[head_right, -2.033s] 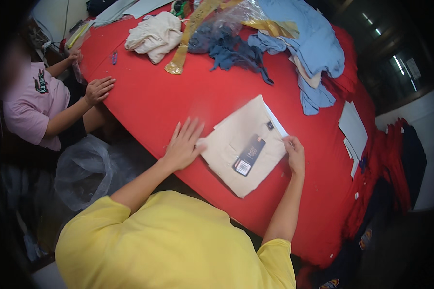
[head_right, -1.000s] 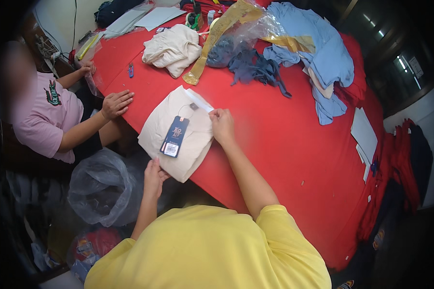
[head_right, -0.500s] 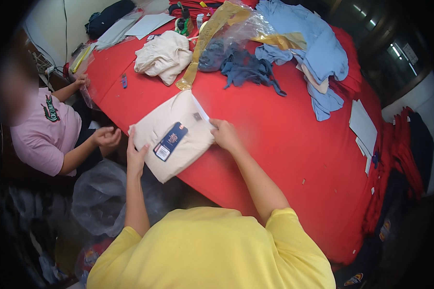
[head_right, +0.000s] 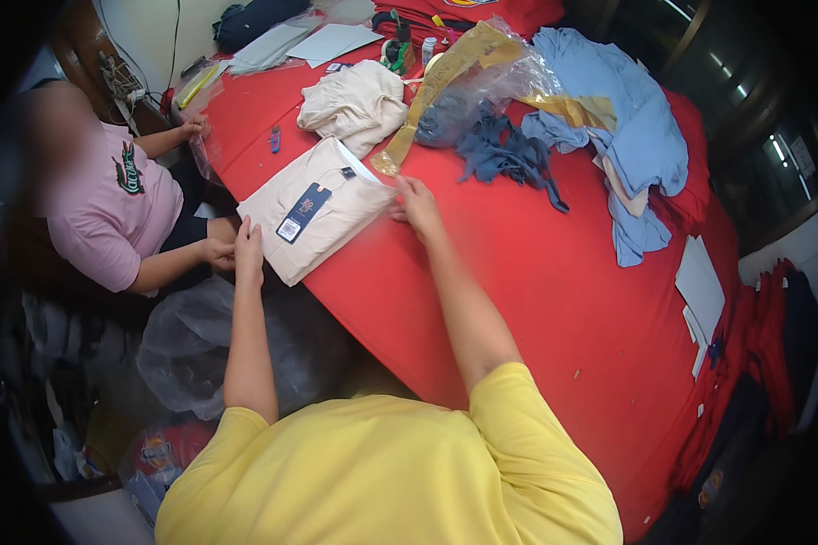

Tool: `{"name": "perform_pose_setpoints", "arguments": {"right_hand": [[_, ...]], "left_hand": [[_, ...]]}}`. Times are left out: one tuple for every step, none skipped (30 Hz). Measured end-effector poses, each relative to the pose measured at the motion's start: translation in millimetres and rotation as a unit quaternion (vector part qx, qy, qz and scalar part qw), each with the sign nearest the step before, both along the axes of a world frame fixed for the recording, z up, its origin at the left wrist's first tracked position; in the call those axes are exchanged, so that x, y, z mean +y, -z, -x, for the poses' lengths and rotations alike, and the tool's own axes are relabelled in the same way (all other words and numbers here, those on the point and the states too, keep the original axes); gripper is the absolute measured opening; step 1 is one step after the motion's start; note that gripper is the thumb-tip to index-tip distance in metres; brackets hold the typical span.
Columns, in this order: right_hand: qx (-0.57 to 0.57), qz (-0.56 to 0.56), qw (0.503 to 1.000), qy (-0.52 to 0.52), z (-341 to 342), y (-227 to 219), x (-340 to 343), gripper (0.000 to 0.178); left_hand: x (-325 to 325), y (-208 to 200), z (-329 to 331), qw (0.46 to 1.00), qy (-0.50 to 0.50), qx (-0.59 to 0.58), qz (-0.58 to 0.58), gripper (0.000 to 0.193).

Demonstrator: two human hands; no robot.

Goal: The person folds shirts by placing them on a flat surface, centering a cardboard guide on the back, and folding the sides and sleeves over it.

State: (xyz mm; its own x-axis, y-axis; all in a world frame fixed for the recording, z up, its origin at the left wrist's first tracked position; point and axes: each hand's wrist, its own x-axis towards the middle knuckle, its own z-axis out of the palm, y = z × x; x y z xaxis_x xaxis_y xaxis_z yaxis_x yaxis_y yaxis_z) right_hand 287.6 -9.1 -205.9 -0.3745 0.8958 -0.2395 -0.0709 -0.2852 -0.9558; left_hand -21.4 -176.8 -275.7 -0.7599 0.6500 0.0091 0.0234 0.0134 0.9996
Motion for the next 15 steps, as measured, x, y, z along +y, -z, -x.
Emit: {"name": "perform_pose_setpoints", "arguments": {"right_hand": [[-0.012,-0.004,1.0,-0.003,-20,0,-5,0.053],[-0.025,-0.007,1.0,-0.005,-41,3,-11,0.055],[-0.03,-0.023,0.999,0.003,-62,0,-24,0.052],[-0.034,-0.038,0.999,0.007,-84,-1,-40,0.049],[-0.1,-0.108,0.989,-0.013,-118,9,-47,0.044],[-0.165,-0.175,0.97,-0.036,-150,21,-55,0.04],[-0.197,-0.124,0.973,-0.006,-169,8,-75,0.034],[-0.231,-0.071,0.97,0.028,-190,-11,-99,0.029],[-0.309,-0.205,0.927,0.061,-220,-7,-115,0.026],[-0.377,-0.332,0.86,0.09,-249,-4,-131,0.022],[-0.4,-0.321,0.85,0.122,-274,-4,-147,0.02],[-0.423,-0.313,0.835,0.159,-296,-7,-159,0.018],[-0.441,-0.314,0.821,0.181,-313,-3,-171,0.017],[-0.464,-0.314,0.801,0.212,-336,1,-180,0.017],[-0.485,-0.312,0.781,0.24,-358,3,-188,0.016]], "left_hand": [[-1,-5,-13,0.992,-0.041,0.108,0.039,0.057],[-2,-16,-37,0.97,-0.081,0.215,0.079,0.056],[-4,-30,-64,0.933,-0.12,0.318,0.118,0.055],[-9,-44,-89,0.909,-0.116,0.395,0.068,0.052],[-9,-64,-119,0.894,-0.085,0.438,0.051,0.053],[-9,-79,-150,0.875,-0.056,0.48,0.035,0.055],[-8,-82,-175,0.875,-0.005,0.484,0.001,0.056],[-6,-85,-202,0.873,0.049,0.484,-0.035,0.057],[-3,-89,-237,0.871,0.104,0.478,-0.041,0.058],[-1,-91,-266,0.865,0.16,0.474,-0.048,0.058],[1,-90,-288,0.861,0.198,0.467,-0.038,0.057],[6,-88,-311,0.855,0.235,0.461,-0.036,0.057],[10,-84,-331,0.847,0.273,0.455,-0.035,0.056],[17,-81,-349,0.845,0.289,0.449,-0.034,0.055],[23,-75,-362,0.842,0.305,0.443,-0.031,0.054]]}}
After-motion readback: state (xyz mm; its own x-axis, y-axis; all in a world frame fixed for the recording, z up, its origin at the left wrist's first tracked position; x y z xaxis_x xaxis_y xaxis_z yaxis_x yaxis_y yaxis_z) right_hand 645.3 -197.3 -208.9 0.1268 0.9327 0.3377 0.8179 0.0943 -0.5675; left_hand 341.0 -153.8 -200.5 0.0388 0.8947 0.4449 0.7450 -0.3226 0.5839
